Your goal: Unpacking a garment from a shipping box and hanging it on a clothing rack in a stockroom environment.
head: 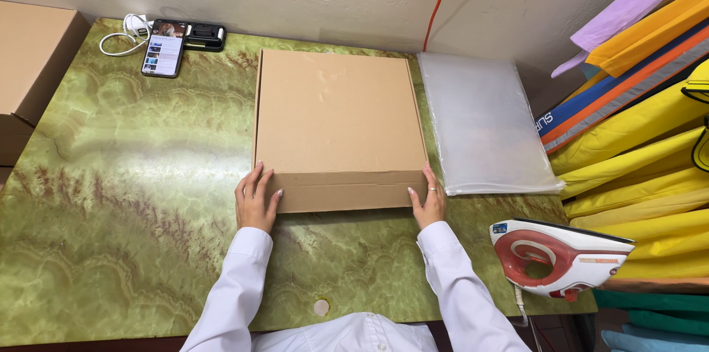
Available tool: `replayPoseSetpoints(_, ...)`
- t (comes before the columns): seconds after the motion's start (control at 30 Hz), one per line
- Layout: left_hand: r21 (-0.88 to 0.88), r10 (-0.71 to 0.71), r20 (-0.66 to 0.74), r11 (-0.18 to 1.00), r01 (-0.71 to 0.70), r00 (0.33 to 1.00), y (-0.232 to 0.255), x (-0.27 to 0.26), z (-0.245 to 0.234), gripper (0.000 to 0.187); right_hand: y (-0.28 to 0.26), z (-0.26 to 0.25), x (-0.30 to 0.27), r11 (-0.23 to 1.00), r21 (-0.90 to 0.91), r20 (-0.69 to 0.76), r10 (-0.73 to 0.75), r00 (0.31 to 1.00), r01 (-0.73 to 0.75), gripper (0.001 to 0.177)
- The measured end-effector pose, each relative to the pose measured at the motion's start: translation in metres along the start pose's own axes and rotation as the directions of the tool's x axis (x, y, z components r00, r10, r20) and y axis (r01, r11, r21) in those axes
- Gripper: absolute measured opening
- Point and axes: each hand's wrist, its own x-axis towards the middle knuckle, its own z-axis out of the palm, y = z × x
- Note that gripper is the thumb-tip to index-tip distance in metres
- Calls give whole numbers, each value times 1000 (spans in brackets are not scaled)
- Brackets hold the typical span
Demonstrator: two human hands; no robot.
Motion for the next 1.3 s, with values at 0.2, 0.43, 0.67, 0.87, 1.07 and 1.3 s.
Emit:
replayPoseSetpoints(0.2, 117, 8, 128, 993, -23, 992, 6, 14, -13, 61, -24, -2, 24, 963, -266, 202, 100, 974, -43, 68)
replayPoseSetpoints(0.43, 205, 123, 56, 970, -132, 991, -20, 17, 18, 79, -28, 4, 28, 926, -375, 244, 139, 960, -39, 90)
replayPoseSetpoints(0.67, 258, 291, -214, 938, -233, 932, -45, 27, 60, 66, -24, 30, 24, 878, -478, 15, 38, 999, -26, 94)
replayPoseSetpoints(0.87, 238, 303, -197, 937, -255, 932, -38, 28, 43, 71, -33, 12, 30, 952, -301, 51, 77, 996, -58, 87)
replayPoseSetpoints(1.07, -105, -127, -26, 987, 123, 992, -26, 85, 2, 65, -24, -15, 71, 954, 17, 222, 289, 931, -301, 95)
replayPoseSetpoints(1.3, -126, -485, 487, 784, 608, 727, -91, 146, 99, 75, 46, 24, 111, 485, 349, 482, 641, 597, -802, 68)
